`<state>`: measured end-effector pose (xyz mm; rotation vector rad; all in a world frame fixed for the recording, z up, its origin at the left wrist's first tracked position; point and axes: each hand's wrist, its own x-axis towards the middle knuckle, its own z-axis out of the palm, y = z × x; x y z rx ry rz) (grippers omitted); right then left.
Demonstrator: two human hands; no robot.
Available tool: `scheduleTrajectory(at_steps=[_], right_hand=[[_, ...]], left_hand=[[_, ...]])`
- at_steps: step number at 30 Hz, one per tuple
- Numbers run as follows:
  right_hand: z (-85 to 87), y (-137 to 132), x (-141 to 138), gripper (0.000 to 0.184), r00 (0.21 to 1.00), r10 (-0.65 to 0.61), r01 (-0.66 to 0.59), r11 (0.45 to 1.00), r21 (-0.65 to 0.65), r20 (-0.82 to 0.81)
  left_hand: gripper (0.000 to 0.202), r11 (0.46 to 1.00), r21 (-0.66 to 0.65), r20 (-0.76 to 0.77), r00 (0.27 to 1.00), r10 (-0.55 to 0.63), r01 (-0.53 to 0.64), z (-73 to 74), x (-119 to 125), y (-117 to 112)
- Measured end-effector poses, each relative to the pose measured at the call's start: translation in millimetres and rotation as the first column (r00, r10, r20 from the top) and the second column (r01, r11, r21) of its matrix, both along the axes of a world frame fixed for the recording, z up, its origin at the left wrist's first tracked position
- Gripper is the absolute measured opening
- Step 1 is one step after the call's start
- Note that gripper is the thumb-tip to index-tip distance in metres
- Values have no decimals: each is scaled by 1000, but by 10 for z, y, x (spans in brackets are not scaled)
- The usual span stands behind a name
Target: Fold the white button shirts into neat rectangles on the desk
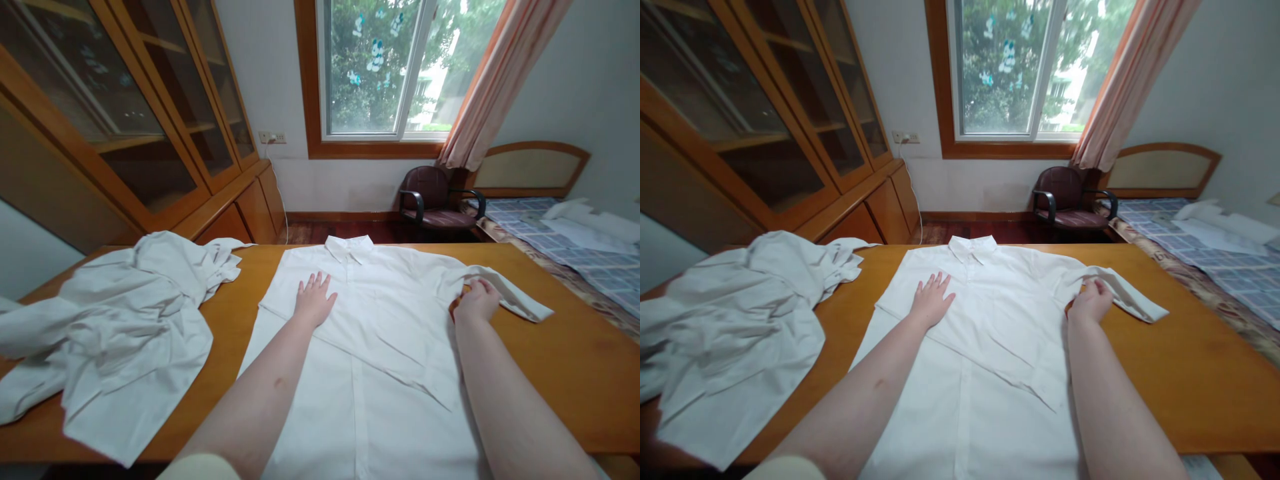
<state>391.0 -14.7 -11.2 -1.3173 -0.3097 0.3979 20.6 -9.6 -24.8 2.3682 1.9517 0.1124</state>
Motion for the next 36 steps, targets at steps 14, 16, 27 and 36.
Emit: scheduleTrajectory(at_steps=[14,16,27,36], right_hand=[[73,-16,237,39,902,410,-392,909,144,-134],[102,-14,204,36,922,382,-371,918,137,-61],[288,-363,-533,26,802,497,-486,865,-123,331],[372,-482,-880,31,-122,949,-496,194,-847,289]], left_hand=[[62,999,-44,13,1000,-19,19,57,-35,-3],[62,999,-44,7,1000,-20,21,55,-36,0],[62,999,-43,5,1000,-21,21,54,-30,5],[62,998,-55,24,1000,-20,21,60,-38,5]])
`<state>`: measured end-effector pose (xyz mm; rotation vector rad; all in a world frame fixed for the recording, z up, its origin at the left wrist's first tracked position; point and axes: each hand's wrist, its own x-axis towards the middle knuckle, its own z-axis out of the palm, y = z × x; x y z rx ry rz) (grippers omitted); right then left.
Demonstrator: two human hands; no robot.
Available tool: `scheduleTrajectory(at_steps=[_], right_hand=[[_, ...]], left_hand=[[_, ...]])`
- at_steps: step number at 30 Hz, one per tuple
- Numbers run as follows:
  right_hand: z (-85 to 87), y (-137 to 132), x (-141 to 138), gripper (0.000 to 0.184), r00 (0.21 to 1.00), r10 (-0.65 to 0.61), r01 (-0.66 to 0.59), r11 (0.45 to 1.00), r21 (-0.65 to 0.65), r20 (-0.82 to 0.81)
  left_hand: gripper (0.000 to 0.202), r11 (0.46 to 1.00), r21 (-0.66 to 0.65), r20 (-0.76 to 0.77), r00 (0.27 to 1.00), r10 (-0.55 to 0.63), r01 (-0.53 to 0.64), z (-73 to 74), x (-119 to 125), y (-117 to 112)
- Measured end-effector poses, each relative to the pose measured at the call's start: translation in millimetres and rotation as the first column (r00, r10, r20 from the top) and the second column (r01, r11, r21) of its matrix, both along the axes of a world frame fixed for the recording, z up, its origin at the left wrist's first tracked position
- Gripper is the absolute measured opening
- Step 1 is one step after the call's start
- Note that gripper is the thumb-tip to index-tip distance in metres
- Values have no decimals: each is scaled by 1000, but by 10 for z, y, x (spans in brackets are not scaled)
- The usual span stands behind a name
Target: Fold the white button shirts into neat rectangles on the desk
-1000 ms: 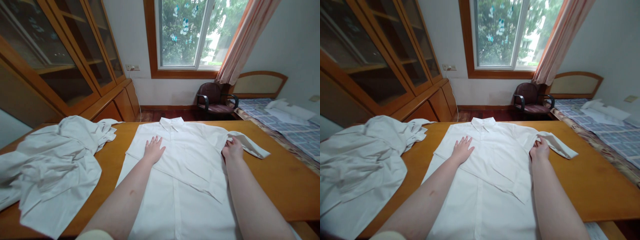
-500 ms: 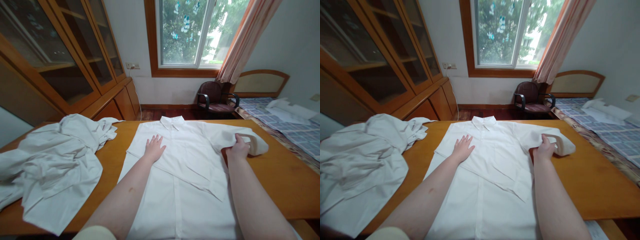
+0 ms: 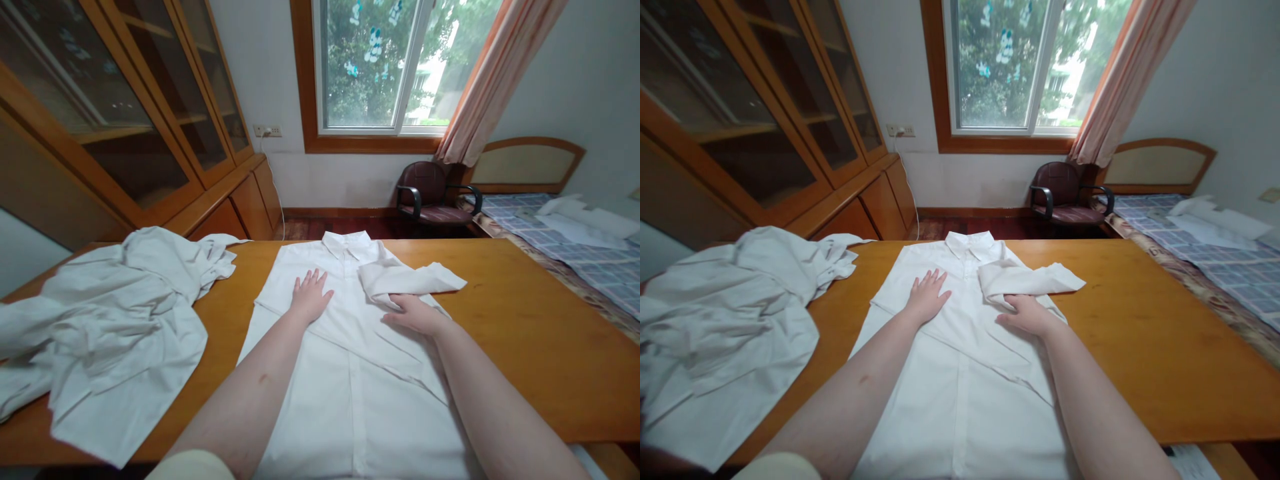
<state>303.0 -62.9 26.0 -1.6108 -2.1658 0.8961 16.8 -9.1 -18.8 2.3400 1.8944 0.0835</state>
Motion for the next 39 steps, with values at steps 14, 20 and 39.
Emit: scheduleTrajectory(at_steps=[14,20,39], right_hand=[[-209,242,748,45,692,-720,585,603,543,53],[-151,215,782,11,658,-739,648,652,393,140],[92,-89,65,52,808,-106,-78,956,-282,-579]], left_hand=[[62,1000,-3,0,1000,-1,1,21,-3,-7],[61,1000,-24,8,1000,3,-3,44,6,-12],[60,1000,-18,43,999,-7,8,23,-24,-1]])
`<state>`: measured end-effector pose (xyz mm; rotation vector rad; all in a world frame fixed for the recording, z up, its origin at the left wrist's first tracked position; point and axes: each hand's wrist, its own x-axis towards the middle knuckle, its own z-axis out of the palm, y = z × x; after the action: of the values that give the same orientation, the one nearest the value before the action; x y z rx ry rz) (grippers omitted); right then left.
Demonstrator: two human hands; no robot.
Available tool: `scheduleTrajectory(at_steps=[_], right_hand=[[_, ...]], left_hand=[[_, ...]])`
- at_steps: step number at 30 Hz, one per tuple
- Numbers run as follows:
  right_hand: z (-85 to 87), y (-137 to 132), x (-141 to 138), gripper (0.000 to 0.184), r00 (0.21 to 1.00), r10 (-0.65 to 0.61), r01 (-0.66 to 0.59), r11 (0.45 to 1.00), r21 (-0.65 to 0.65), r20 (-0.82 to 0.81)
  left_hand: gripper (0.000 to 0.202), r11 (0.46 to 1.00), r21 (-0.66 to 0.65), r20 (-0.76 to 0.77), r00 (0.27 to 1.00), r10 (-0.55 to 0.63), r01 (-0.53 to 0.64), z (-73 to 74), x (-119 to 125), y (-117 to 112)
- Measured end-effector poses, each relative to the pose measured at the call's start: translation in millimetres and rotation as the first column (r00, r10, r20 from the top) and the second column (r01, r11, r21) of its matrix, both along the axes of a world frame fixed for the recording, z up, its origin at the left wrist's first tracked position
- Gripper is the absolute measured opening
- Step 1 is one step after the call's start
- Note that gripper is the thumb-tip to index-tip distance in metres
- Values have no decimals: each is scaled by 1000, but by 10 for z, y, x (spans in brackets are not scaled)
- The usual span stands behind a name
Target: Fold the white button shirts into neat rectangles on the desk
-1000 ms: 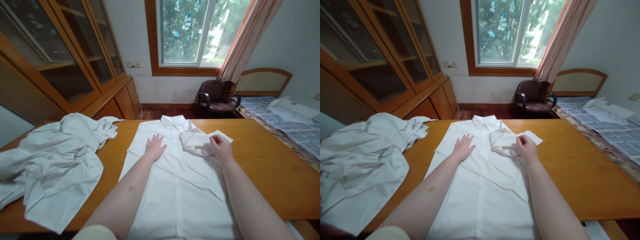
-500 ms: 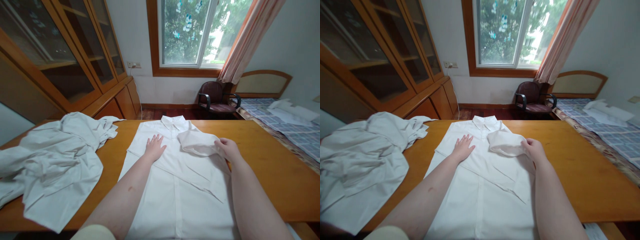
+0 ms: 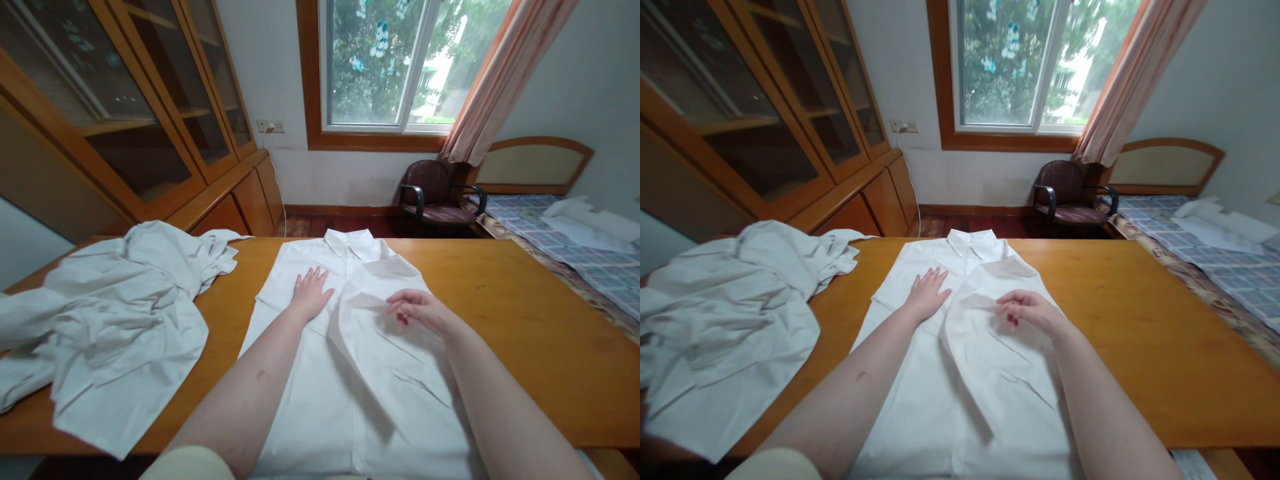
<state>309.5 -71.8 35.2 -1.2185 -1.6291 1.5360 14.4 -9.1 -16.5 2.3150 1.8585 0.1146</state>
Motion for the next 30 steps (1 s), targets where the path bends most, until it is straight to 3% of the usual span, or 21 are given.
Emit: scheduleTrajectory(at_steps=[1,2,3,5,8,12,14,16,19,21,23,26,28,30], right_hand=[[-49,49,39,47,983,-174,164,978,129,64],[-100,100,80,42,931,-338,295,919,263,140],[-150,148,120,38,855,-469,367,849,380,222],[-247,236,187,34,698,-612,383,758,528,372],[-371,333,246,41,541,-673,362,728,582,505],[-479,393,268,61,398,-625,338,780,526,671],[-509,396,269,67,376,-620,339,784,520,689],[-517,385,266,68,389,-676,344,737,582,626],[-450,362,249,62,493,-732,288,647,706,470],[-327,367,209,58,566,-714,230,617,752,413],[-142,406,130,52,596,-666,164,647,745,448],[171,545,-60,45,583,-495,-1,792,610,644],[336,696,-184,51,504,-334,-109,890,442,796],[436,886,-250,58,358,-227,-104,954,280,906]], left_hand=[[59,1000,1,13,1000,0,0,7,-5,1],[57,1000,1,34,999,4,-4,14,-10,3],[55,1000,1,64,998,12,-12,20,-16,8],[49,999,1,155,987,39,-40,29,-29,24],[42,999,0,315,948,43,-46,41,-46,45],[41,999,7,349,936,-39,39,62,-44,30],[43,998,5,279,958,-68,69,72,-32,12],[45,997,6,218,972,-82,83,78,-21,-3],[46,997,8,193,978,-79,79,81,-12,-13],[47,997,4,194,978,-80,80,84,-12,-16],[47,996,2,195,977,-84,85,88,-16,-18],[47,996,2,196,977,-84,85,82,-23,-18],[47,996,4,196,977,-85,86,66,-27,-12],[47,996,8,199,976,-92,92,43,-30,-3]])
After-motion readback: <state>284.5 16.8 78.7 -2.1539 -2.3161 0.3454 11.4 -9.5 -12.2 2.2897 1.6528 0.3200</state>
